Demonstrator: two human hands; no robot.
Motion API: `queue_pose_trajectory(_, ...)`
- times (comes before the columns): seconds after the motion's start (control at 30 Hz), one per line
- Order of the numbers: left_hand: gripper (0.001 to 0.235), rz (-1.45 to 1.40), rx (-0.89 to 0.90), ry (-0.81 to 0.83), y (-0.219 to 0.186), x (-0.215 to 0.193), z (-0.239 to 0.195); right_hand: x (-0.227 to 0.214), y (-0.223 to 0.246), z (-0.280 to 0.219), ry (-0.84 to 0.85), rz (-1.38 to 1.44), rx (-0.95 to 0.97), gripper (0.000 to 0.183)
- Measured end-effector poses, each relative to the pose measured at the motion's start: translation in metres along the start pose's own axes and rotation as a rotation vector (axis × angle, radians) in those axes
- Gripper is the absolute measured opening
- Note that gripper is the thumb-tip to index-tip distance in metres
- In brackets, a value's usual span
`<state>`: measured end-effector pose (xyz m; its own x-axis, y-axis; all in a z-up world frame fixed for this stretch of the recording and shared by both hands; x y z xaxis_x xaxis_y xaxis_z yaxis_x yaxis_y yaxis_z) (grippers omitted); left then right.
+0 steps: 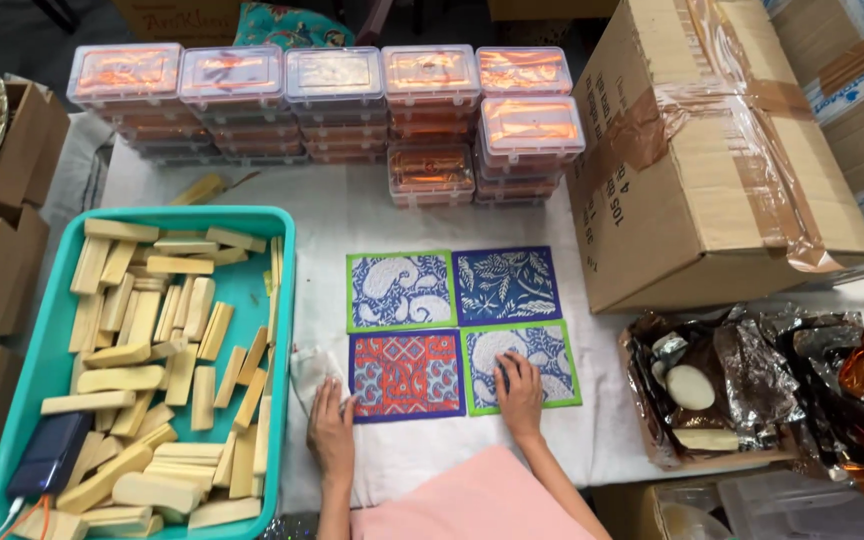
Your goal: The person wipes a small wooden block with a white cloth, then wraps it in metallic foil. They repeat this process with a second wooden block, stacking the wrapped items on a patterned mat.
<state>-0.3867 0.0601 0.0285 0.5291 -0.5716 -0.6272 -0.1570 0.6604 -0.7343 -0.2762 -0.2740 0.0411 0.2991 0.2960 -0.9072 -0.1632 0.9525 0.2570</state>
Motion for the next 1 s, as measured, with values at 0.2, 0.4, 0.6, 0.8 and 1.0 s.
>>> queue_pose_trajectory(0.2, 0.035, -0.071, -0.060, 0.053, -0.019, -0.017, 0.012, -0.007, 0.004, 0.001, -0.023, 0.024, -0.029, 0.029)
queue_pose_trajectory(0.4, 0.030, -0.136, -0.031, 0.036, 0.015, -0.020, -0.012, -0.010, 0.003, -0.001, -0.044, 0.047, -0.033, 0.028)
queue_pose_trajectory(0.6, 0.019, -0.237, -0.127, -0.001, -0.008, -0.025, 0.003, -0.005, 0.001, -0.002, -0.035, 0.040, -0.030, 0.028)
queue_pose_trajectory(0.8, 0.021, -0.728, -0.466, -0.027, -0.053, 0.027, 0.017, -0.004, -0.004, 0.004, 0.073, 0.092, 0.016, 0.030)
queue_pose_trajectory(1.0, 0.016, -1.078, -0.407, 0.164, -0.083, 0.113, 0.004, 0.072, -0.031, 0.001, 0.681, 0.717, 0.205, 0.041)
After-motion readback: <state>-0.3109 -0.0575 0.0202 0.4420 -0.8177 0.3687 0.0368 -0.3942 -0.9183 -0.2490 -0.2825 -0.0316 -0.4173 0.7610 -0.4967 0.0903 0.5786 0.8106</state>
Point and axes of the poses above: each hand's wrist, its own z-axis towards the middle knuckle, its own x-axis out of the palm, y = z × x, the point moved 4 cm from there along z, towards the middle knuckle, and after that the axes turned 15 degrees about -z, right-handed, at the moved point
